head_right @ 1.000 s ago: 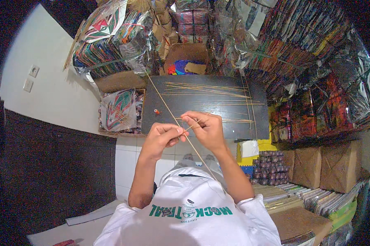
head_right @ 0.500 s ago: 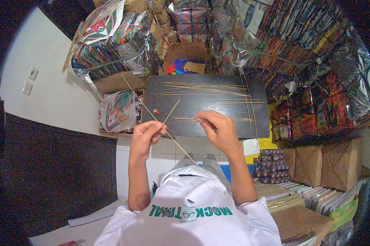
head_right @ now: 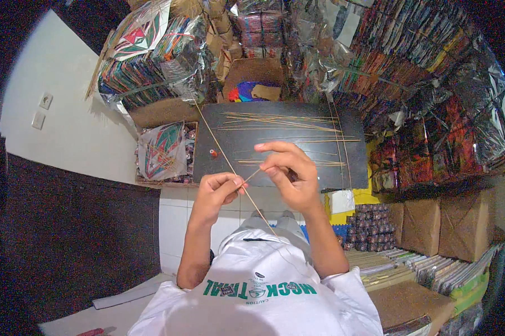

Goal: The person is assembling thin wooden sticks on a dark table. They pick up sticks, align them, and use a small red object to secure them together. The person handles the sticks one by one, creating a bundle or structure.

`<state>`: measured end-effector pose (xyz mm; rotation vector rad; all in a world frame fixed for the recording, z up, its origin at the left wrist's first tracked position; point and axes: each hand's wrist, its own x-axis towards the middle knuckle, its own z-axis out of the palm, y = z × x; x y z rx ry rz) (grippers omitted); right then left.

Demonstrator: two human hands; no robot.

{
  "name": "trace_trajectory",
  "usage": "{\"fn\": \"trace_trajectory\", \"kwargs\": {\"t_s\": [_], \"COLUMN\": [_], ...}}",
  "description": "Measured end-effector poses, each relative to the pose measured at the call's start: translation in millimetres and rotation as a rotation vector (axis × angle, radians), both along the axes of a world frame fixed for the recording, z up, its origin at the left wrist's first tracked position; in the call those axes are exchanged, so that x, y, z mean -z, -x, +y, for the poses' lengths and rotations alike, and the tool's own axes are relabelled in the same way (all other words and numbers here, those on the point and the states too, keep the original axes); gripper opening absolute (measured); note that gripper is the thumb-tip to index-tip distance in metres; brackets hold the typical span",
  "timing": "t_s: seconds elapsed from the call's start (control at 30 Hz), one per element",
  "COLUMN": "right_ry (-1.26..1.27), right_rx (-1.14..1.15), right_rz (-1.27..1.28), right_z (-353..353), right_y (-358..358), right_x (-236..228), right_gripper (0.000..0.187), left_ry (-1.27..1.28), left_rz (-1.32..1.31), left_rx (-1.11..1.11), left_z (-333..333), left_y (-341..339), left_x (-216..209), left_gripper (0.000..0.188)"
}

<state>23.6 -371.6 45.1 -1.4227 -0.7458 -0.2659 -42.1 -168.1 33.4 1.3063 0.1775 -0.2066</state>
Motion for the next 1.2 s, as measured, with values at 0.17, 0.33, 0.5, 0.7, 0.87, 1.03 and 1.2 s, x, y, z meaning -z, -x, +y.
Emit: {"fn": "trace_trajectory", "kwargs": {"t_s": [0.17, 0.33, 0.5, 0.7, 0.87, 1.03, 1.2], "right_ry": [-0.144, -0.298, -0.423, -0.605, -0.516, -0.027, 0.416], "right_rx": [-0.012, -0.102, -0.217, -0.386, -0.295, -0.017, 0.218], "right_rz": [0.096, 0.220, 0.368, 0.684, 0.850, 0.766, 0.645], "right_z": [-0.1, 2.8, 8.0, 11.0, 9.8, -11.5, -30.6], "right_y": [4.8, 5.5, 8.6, 17.4, 26.4, 26.8, 31.5], "right_x": [10.2, 19.6, 24.8, 38.2, 52.8, 92.2, 100.2], "right_gripper": [0.016, 0.019, 0.017, 0.015, 0.025, 0.021, 0.013], "left_ry": [0.002, 0.028, 0.047, 0.134, 0.145, 0.155, 0.179], "left_rz": [-0.017, -0.074, -0.078, -0.060, -0.096, -0.114, -0.100], "left_rx": [-0.018, 0.023, 0.020, -0.023, -0.115, -0.139, -0.141], "left_z": [-0.2, 1.4, 3.1, 11.2, 23.7, 33.4, 30.7], "left_y": [1.8, 2.2, 1.5, -1.8, -4.2, -4.1, -6.2], "left_x": [-4.6, -6.3, -4.4, -3.7, -5.3, -5.2, -5.7], "left_gripper": [0.016, 0.017, 0.019, 0.016, 0.017, 0.016, 0.015]}}
